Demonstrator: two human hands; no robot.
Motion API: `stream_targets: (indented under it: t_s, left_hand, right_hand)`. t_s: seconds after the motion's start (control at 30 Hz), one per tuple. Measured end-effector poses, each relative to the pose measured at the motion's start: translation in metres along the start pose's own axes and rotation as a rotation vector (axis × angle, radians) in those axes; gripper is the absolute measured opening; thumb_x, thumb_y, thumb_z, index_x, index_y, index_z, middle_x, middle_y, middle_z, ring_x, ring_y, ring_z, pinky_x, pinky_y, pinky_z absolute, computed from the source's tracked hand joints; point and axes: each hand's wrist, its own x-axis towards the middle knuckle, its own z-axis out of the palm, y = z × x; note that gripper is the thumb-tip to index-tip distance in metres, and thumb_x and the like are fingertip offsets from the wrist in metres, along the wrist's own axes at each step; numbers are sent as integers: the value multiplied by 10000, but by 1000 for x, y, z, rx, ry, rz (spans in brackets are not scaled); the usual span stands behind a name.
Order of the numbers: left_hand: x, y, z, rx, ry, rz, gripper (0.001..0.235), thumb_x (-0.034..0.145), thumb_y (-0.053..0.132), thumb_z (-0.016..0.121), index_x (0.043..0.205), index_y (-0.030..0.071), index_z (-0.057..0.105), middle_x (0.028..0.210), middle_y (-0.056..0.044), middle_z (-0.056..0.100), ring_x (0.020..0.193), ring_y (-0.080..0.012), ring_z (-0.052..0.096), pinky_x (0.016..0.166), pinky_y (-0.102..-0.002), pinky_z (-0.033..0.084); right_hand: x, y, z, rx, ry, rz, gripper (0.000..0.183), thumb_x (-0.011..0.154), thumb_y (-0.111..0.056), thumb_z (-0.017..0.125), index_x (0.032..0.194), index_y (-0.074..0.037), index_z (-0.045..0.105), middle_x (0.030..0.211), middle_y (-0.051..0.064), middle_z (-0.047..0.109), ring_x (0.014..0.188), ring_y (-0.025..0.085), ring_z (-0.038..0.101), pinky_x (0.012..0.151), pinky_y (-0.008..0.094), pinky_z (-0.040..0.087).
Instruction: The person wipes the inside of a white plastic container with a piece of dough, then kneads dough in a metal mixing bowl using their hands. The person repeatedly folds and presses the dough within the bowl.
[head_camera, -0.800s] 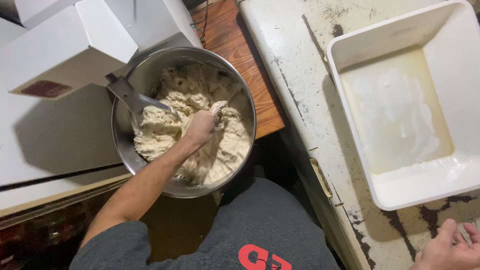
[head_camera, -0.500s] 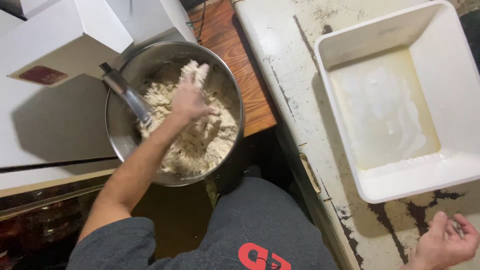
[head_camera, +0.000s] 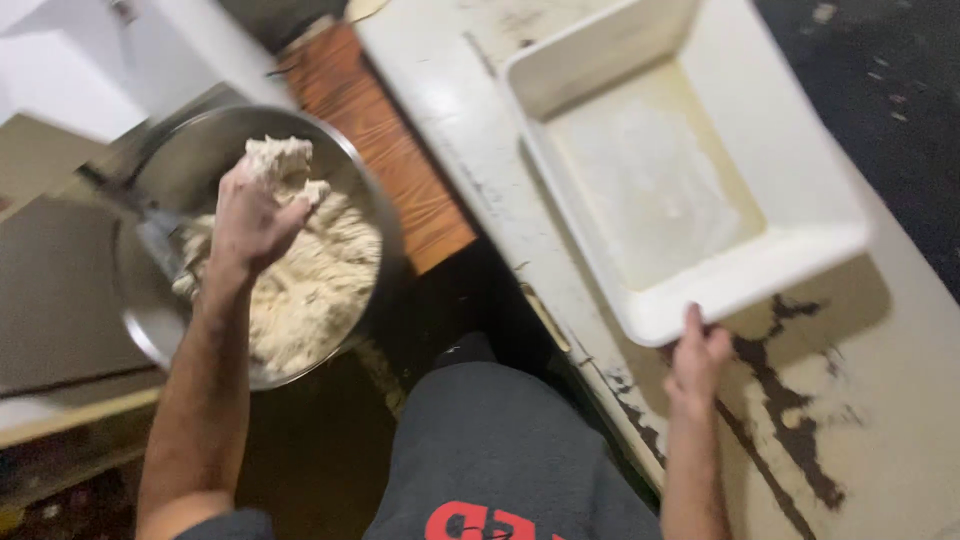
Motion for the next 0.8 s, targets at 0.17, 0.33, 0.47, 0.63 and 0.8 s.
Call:
stream_targets:
  t_s: [0.17, 0.33, 0.47, 0.63, 0.8]
  left_hand:
    - [50, 90, 48, -141, -70, 187, 403, 834, 151, 777, 1235, 144, 739, 1090, -136, 694, 1032, -393, 670, 946, -487, 529]
    - [120, 144, 129, -197, -246, 460, 394, 823, 156, 733, 1216, 165, 744, 1186, -81, 734, 1143, -346, 677, 978, -497, 538]
    - [167, 182, 211, -221, -562, 568, 295, 969, 131, 640, 1241, 54, 725, 1188, -173, 735, 1192, -383, 658, 1033, -501, 501]
    - [181, 213, 301, 13, -829, 465, 459, 1051, 342, 500, 1280, -20, 665, 1241, -284, 683, 1204, -456, 632, 1022, -609, 492]
    - [127, 228, 328, 335, -666, 500, 1040, 1005, 738, 367, 1569, -131, 279, 1557, -443, 314, 1479, -559, 284, 1259, -608, 126]
  right_hand:
    - [5, -14, 35, 246, 180, -99, 606, 1043, -288, 716, 1386, 107, 408, 1268, 314, 499, 1183, 344, 571, 941, 416, 537]
    - [10, -14, 8, 1, 192, -219, 418, 1035, -281, 669, 1208, 60, 499, 1060, 251, 588, 962, 298, 634, 762, 425, 526]
    - [-3, 25, -34, -36, 104, -182, 340, 1053, -255, 657, 1177, 35, 527, 945, 165, 597, 870, 226, 600, 702, 375, 506]
    - [-19, 81, -67, -202, 145, 27, 432, 1030, -439, 693, 1128, -34, 579, 908, 184, 679, 877, 329, 691, 727, 477, 521]
    - [-62, 43, -53, -287, 109, 69, 625, 1130, -502, 354, 1395, 54, 464, 1106, 271, 677, 914, 340, 686, 783, 475, 544]
